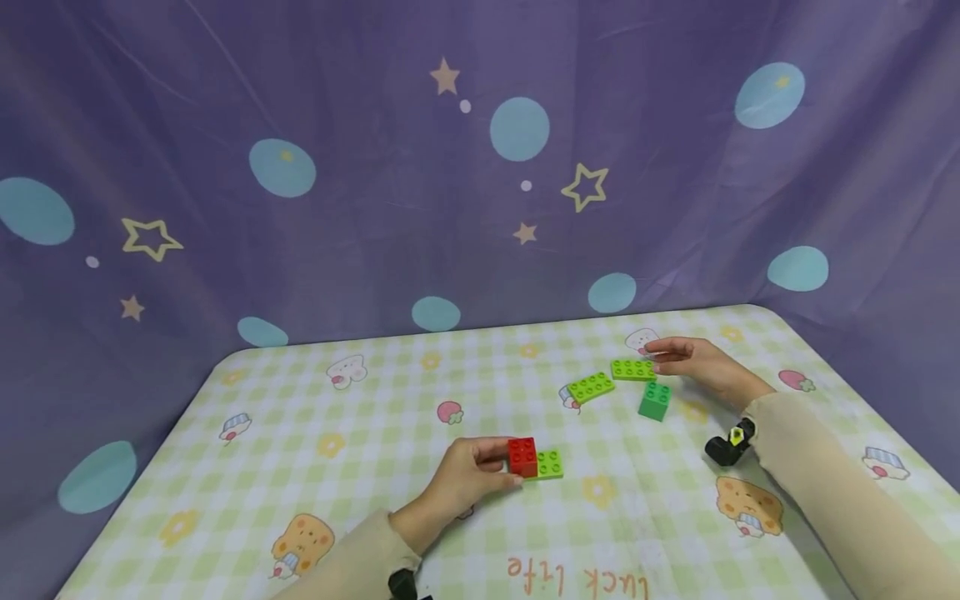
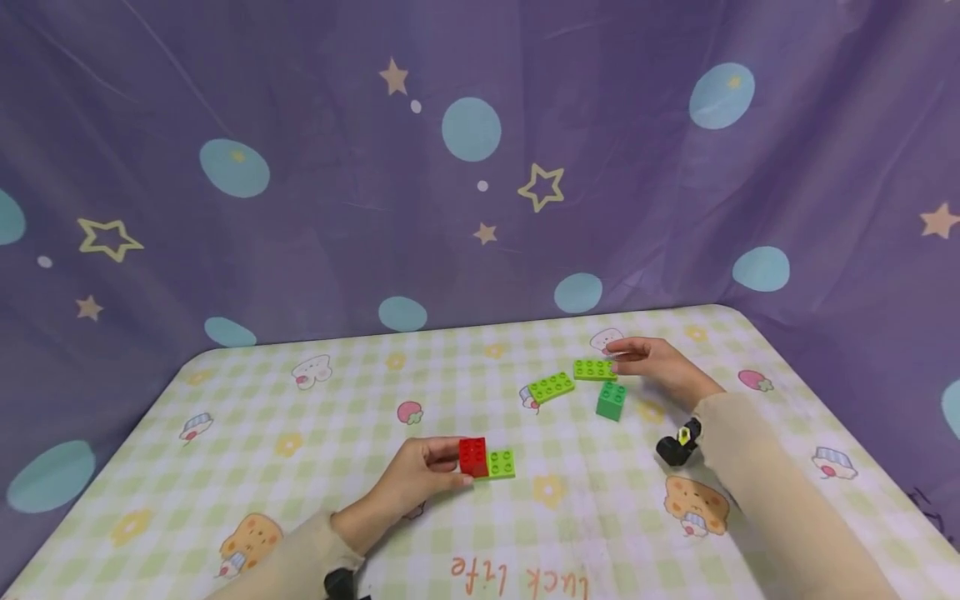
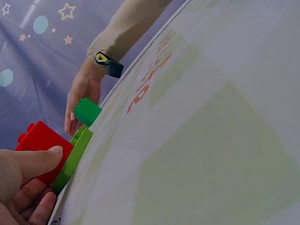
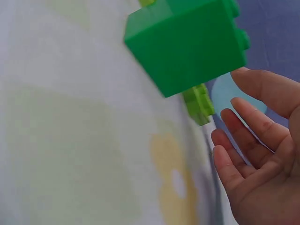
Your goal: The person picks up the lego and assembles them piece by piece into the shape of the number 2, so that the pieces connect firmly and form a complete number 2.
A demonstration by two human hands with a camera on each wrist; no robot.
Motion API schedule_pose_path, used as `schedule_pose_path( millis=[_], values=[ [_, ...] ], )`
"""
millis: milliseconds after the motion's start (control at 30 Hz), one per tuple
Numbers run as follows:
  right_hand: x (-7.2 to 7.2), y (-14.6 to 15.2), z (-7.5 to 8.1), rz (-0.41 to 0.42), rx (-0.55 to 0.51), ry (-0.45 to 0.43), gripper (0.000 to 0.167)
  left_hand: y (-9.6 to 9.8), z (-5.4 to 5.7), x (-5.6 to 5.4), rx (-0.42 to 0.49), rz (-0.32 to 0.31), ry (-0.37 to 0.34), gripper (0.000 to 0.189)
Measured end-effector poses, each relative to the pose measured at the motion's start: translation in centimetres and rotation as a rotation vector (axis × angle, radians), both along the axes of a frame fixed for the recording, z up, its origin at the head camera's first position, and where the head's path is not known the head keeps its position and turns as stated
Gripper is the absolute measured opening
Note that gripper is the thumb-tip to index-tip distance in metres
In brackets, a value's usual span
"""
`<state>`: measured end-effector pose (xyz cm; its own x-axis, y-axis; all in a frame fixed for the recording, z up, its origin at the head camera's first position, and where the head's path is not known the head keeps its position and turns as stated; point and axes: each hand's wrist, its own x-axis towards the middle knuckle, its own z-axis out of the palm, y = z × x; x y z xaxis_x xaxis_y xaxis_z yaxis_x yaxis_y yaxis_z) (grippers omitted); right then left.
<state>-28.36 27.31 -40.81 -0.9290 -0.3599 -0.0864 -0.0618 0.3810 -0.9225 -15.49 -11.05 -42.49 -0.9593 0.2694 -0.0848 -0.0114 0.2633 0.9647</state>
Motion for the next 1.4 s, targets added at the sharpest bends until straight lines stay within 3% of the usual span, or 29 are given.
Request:
schedule_pose_path(
  millis=[200, 500, 967, 1400],
  values=[
    [0.1, -0.5, -1.0, 0.005, -0.021, 0.005, 0.058, -0.2, 0.2, 0.3, 0.019, -0.009, -0.003, 0.046],
    [0.1, -0.8, -1.2, -0.02, -0.004, 0.017, 0.053, -0.3, -0.1, 0.3, 0.033, -0.01, 0.019, 0.046],
    [0.5, -1.3, -1.3, -0.067, 0.212, 0.127, 0.043, -0.1, 0.1, 0.4, 0.033, -0.008, 0.025, 0.044],
    [1.1, -1.5, -0.6, -0.148, 0.111, 0.083, 0.053, -0.1, 0.0, 0.3, 0.048, -0.014, 0.025, 0.044]
  ],
)
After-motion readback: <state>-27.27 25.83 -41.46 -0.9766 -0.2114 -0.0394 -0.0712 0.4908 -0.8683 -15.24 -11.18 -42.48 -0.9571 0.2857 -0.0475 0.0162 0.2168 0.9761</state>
